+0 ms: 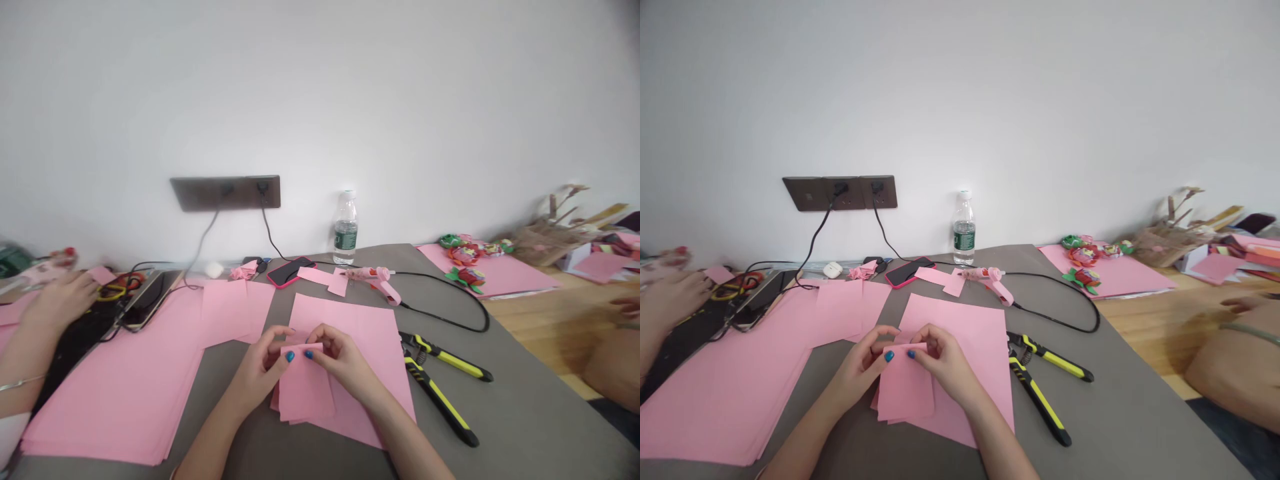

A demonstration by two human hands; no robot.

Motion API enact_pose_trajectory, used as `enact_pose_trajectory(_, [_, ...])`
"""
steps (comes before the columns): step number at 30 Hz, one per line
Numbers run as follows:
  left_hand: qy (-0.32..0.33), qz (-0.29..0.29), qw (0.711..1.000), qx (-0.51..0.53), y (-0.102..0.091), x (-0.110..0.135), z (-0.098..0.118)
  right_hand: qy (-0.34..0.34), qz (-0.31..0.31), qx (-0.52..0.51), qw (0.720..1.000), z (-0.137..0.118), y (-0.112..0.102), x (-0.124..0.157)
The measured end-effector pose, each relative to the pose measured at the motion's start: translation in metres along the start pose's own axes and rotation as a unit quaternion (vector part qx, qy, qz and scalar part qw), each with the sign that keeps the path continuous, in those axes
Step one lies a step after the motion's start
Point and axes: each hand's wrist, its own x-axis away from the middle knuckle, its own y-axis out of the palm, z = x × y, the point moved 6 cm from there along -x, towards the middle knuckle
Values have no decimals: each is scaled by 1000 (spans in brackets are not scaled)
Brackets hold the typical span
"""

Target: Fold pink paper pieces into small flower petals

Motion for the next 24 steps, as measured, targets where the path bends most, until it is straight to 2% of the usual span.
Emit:
enact_pose_trajectory(6, [-7,29,998,-54,-1,-3,2,14,-16,-6,1000,-6,0,0])
enact_pose_trajectory(9, [-16,25,998,-52,-1,-5,-1,10,-16,10,1000,-8,1,0])
enact_pose_trajectory(13, [5,31,999,-44,-1,-6,1,6,-7,32,999,-6,1,1])
enact_pose_trajectory(24, [-2,-3,994,-110,6,-4,6,-20,-9,62,998,-10,11,2])
